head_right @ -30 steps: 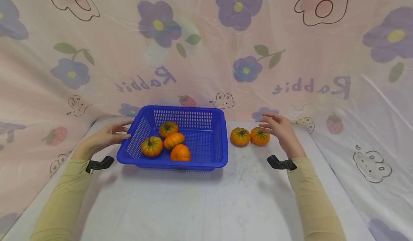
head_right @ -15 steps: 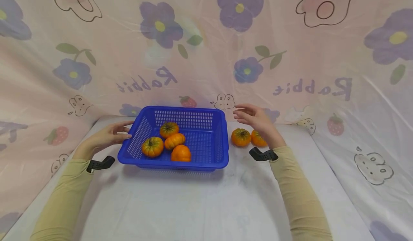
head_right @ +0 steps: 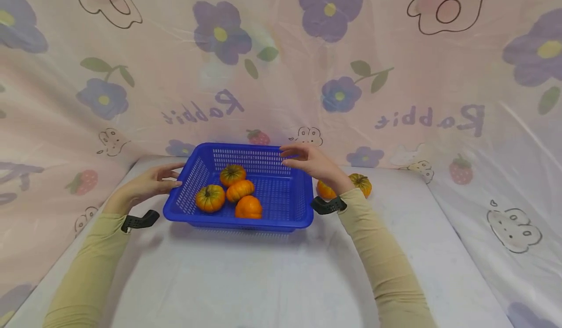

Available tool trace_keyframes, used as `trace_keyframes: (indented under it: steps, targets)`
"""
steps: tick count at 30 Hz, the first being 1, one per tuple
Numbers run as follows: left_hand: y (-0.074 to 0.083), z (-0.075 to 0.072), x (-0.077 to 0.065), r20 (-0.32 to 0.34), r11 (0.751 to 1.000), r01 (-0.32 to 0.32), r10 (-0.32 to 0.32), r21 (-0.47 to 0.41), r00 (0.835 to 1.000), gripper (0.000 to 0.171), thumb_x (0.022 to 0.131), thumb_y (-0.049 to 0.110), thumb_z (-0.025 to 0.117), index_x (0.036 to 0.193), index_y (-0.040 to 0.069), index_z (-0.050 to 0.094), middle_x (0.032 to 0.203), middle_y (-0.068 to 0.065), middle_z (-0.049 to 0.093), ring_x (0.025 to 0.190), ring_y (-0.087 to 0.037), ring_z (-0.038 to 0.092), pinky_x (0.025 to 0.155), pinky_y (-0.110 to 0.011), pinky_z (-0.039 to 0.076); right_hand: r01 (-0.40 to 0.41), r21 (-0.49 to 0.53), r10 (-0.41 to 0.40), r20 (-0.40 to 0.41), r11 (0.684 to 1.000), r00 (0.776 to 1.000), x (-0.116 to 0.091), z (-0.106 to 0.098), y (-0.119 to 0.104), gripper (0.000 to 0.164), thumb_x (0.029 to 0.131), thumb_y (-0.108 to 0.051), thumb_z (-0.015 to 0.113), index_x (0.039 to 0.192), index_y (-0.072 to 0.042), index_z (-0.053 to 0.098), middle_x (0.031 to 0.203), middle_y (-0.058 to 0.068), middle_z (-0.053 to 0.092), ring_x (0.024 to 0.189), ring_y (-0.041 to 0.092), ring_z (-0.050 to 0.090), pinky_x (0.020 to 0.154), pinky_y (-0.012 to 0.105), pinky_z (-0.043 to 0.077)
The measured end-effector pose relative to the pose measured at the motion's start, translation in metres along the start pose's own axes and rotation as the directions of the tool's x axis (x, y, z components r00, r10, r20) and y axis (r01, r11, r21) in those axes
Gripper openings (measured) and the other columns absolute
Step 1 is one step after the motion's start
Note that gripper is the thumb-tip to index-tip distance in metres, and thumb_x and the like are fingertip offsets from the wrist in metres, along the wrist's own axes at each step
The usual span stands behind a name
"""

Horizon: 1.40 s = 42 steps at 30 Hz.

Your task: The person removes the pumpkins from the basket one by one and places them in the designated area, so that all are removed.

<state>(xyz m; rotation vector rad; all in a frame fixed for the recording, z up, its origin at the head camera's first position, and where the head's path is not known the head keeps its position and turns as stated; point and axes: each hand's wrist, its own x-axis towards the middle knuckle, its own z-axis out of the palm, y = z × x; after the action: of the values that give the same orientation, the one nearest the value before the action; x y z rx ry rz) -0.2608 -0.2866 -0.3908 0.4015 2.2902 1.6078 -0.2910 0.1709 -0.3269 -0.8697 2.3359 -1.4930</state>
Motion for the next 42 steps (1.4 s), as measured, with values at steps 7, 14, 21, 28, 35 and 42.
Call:
trace_keyframes:
  steps: [7,14,21,28,35,42]
  targets:
    - [-0.001,0.0,0.001,-0.002,1.0,0.001,-0.001,0.005,1.0,0.071,0.095,0.014,0.061,0.152,0.005,0.02,0.128,-0.03,0.046,0.102,-0.034,0.061,0.087,-0.038,0.052,0.035,0.05,-0.038,0.06,0.998,0.997,0.019,0.015,0.011,0.045,0.093,-0.021,0.064,0.135,-0.008,0.052,0.129,0.009,0.057,0.12,0.024,0.052,0.101,0.044,0.042]
    - [-0.001,-0.001,0.001,-0.004,1.0,-0.003,0.003,-0.001,1.0,0.07,0.095,0.013,0.06,0.152,0.005,0.02,0.127,-0.03,0.046,0.101,-0.033,0.061,0.086,-0.037,0.053,0.039,0.049,-0.043,0.084,0.998,0.996,0.033,0.032,0.008,0.041,0.093,-0.017,0.064,0.132,-0.008,0.055,0.128,0.012,0.058,0.114,0.029,0.057,0.098,0.041,0.045]
    - [-0.001,0.0,0.0,-0.005,1.0,0.001,0.0,0.01,1.0,0.071,0.095,0.012,0.061,0.152,0.004,0.019,0.128,-0.031,0.046,0.102,-0.034,0.061,0.087,-0.039,0.052,0.045,0.028,-0.049,0.175,0.999,0.983,0.047,0.05,0.009,0.044,0.09,-0.01,0.067,0.132,-0.003,0.054,0.129,0.016,0.056,0.118,0.029,0.054,0.095,0.038,0.047]
    - [-0.001,0.001,0.0,-0.011,1.0,-0.006,0.006,0.004,1.0,0.07,0.095,0.011,0.06,0.152,0.003,0.019,0.127,-0.03,0.046,0.1,-0.032,0.062,0.086,-0.037,0.053,0.085,-0.004,-0.081,0.24,0.996,0.967,0.063,0.067,0.015,0.044,0.088,-0.004,0.069,0.129,0.0,0.056,0.129,0.015,0.057,0.119,0.032,0.053,0.097,0.038,0.046]
    - [-0.003,0.001,0.0,-0.015,1.0,-0.008,0.008,-0.001,1.0,0.07,0.096,0.011,0.059,0.152,0.004,0.019,0.126,-0.031,0.045,0.099,-0.032,0.062,0.086,-0.036,0.053,0.1,-0.031,-0.082,0.358,0.995,0.93,0.069,0.082,0.021,0.051,0.086,0.0,0.069,0.133,0.007,0.05,0.134,0.025,0.05,0.127,0.038,0.044,0.105,0.052,0.034]
    - [-0.002,0.001,0.0,-0.005,1.0,-0.017,0.017,-0.001,1.0,0.07,0.095,0.011,0.059,0.152,0.003,0.019,0.125,-0.031,0.046,0.099,-0.031,0.062,0.086,-0.036,0.053,0.132,-0.114,-0.081,0.372,0.985,0.925,0.071,0.09,0.026,0.051,0.087,-0.005,0.07,0.134,0.004,0.051,0.134,0.018,0.053,0.126,0.031,0.046,0.106,0.048,0.035]
